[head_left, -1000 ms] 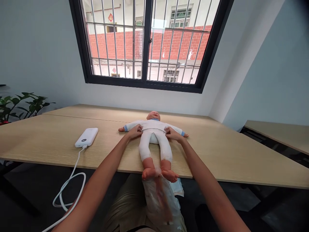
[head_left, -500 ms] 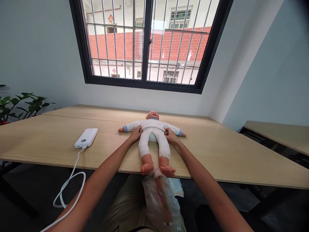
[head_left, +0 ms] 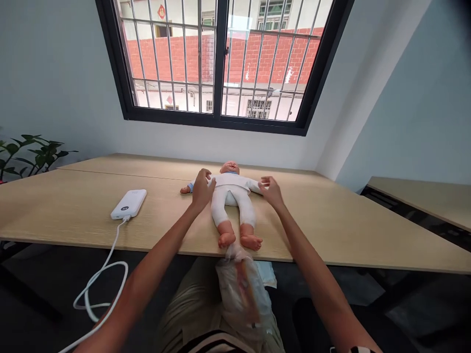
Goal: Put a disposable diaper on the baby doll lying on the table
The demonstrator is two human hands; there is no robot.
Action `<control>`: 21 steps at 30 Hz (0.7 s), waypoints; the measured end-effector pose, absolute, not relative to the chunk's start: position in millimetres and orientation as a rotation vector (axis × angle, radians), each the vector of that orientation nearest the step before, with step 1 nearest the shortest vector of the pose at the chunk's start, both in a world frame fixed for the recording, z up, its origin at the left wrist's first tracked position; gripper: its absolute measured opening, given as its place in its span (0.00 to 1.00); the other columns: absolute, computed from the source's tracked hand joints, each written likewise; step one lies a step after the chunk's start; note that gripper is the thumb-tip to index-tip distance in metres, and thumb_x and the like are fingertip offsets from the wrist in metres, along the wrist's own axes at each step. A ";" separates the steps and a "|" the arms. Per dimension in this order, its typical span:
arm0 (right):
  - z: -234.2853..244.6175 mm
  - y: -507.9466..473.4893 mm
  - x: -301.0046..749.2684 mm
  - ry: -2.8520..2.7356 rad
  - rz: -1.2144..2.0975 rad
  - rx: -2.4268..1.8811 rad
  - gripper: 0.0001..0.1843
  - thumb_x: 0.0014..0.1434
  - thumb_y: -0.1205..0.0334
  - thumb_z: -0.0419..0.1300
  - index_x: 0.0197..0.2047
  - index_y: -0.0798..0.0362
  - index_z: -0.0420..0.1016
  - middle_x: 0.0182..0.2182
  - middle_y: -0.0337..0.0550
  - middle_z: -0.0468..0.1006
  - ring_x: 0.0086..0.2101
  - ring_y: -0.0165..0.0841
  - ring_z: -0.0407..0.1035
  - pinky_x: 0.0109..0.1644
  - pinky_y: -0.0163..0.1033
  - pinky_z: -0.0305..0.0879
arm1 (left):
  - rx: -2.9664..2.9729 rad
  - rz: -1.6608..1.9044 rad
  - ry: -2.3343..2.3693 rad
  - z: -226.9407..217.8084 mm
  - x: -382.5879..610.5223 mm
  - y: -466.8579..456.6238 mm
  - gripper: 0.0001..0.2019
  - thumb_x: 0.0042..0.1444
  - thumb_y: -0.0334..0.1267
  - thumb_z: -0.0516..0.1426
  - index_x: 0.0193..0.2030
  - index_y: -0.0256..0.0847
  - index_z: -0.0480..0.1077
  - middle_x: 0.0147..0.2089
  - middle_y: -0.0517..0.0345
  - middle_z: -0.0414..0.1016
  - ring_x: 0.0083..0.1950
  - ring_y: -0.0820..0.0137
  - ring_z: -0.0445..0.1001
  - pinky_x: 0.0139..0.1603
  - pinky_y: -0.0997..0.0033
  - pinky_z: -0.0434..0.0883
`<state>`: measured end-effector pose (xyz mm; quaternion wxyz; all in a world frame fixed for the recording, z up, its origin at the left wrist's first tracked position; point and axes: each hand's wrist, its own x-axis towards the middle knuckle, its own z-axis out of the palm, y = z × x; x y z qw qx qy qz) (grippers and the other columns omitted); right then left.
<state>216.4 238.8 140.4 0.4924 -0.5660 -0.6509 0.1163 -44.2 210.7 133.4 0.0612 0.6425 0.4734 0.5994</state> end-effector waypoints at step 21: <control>92.6 4.5 170.3 -2.567 1.653 -0.651 0.34 0.65 0.39 0.55 0.69 0.47 0.64 0.67 0.48 0.65 0.65 0.43 0.60 0.68 0.44 0.53 | 1.135 1.054 1.329 -3.8 -51.2 3.4 0.34 0.34 0.57 0.68 0.50 0.56 0.66 0.60 0.53 0.74 0.67 0.46 0.66 0.67 0.52 0.64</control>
